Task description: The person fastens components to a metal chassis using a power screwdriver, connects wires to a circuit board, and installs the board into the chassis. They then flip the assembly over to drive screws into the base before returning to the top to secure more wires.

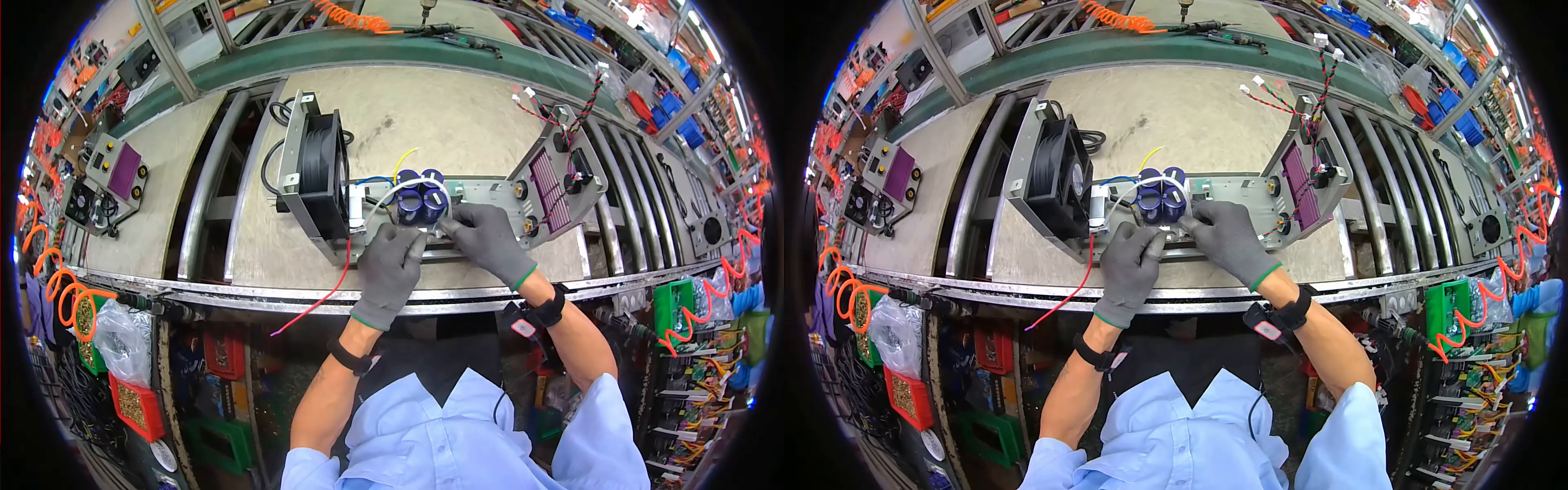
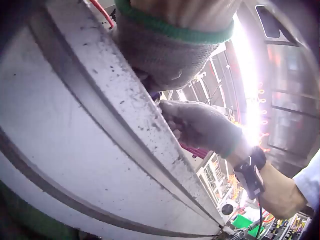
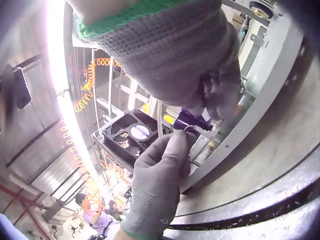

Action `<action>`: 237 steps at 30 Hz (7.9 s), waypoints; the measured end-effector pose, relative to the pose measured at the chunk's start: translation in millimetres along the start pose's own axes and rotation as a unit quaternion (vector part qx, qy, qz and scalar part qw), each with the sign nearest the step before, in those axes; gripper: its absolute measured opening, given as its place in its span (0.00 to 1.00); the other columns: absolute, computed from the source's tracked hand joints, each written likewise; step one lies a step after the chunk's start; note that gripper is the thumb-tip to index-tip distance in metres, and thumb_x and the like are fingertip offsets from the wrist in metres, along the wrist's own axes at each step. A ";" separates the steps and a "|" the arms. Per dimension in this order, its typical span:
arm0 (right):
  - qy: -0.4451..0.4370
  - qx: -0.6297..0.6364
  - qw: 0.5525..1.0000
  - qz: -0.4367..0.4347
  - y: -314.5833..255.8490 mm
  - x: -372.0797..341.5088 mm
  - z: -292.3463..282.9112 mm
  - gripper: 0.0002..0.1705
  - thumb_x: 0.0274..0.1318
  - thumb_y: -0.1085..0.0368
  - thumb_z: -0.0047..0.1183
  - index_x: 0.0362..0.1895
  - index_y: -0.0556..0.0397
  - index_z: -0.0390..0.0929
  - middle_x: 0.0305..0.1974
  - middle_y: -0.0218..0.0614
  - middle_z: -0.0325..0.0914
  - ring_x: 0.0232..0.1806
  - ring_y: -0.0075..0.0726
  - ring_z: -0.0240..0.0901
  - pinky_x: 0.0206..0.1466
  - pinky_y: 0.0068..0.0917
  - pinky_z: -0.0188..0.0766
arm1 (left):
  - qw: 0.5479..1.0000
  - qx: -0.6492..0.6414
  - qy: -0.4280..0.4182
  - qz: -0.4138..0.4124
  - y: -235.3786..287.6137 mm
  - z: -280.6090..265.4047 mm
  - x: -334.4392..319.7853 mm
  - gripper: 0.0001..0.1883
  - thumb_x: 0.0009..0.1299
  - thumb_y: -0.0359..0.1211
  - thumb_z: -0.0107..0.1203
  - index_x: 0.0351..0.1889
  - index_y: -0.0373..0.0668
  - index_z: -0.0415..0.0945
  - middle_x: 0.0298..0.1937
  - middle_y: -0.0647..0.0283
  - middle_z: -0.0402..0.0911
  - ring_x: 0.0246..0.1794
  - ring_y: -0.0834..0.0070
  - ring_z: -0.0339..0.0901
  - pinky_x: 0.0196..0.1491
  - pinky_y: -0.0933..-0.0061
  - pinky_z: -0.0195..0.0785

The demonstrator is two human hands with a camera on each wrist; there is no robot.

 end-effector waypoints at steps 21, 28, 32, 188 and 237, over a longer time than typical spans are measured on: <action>0.107 -0.079 0.991 -0.031 -13.0 -5.5 -0.4 0.17 0.61 0.56 0.61 0.27 0.57 0.81 0.21 0.47 0.78 0.21 0.49 0.77 0.27 0.41 0.70 | 0.998 -0.010 0.041 0.055 -2.8 -3.7 -6.4 0.08 0.72 0.37 0.62 0.44 0.46 0.85 0.30 0.61 0.75 0.27 0.66 0.76 0.28 0.65 0.69; 0.017 -0.113 0.993 -0.039 -25.1 -4.9 0.0 0.17 0.60 0.55 0.62 0.27 0.57 0.81 0.19 0.47 0.76 0.20 0.43 0.74 0.27 0.40 0.68 | 0.997 -0.008 0.046 0.054 -3.4 -4.2 -6.7 0.08 0.72 0.37 0.62 0.43 0.45 0.85 0.30 0.61 0.74 0.26 0.65 0.75 0.29 0.64 0.69; -0.095 -0.098 0.991 0.014 -14.8 14.7 4.5 0.18 0.57 0.55 0.64 0.27 0.58 0.81 0.20 0.47 0.76 0.21 0.38 0.73 0.30 0.38 0.68 | 0.998 -0.010 0.043 0.052 -2.2 -4.4 -6.0 0.08 0.72 0.37 0.62 0.43 0.45 0.85 0.30 0.61 0.74 0.26 0.64 0.75 0.29 0.64 0.69; 0.149 -0.053 0.953 0.258 238.3 -324.7 -23.2 0.10 0.60 0.57 0.54 0.38 0.46 0.83 0.41 0.44 0.82 0.44 0.55 0.80 0.49 0.50 0.76 | 0.952 0.262 -0.024 0.156 30.9 -1.2 13.0 0.08 0.74 0.32 0.59 0.45 0.37 0.82 0.44 0.52 0.78 0.46 0.52 0.77 0.50 0.58 0.72; 0.488 0.200 0.714 0.460 387.5 -582.0 -110.6 0.21 0.63 0.64 0.58 0.56 0.64 0.77 0.34 0.46 0.84 0.28 0.33 0.84 0.30 0.31 0.78 | 0.979 0.030 -0.155 0.132 80.3 68.1 -81.6 0.14 0.72 0.23 0.56 0.55 0.35 0.75 0.56 0.48 0.72 0.55 0.51 0.75 0.52 0.57 0.73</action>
Point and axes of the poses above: each hand's wrist, its own x-axis towards the middle knuckle, its own z-axis out of the palm, y = z × x, the point moved 9 cm from there along x, towards the middle knuckle
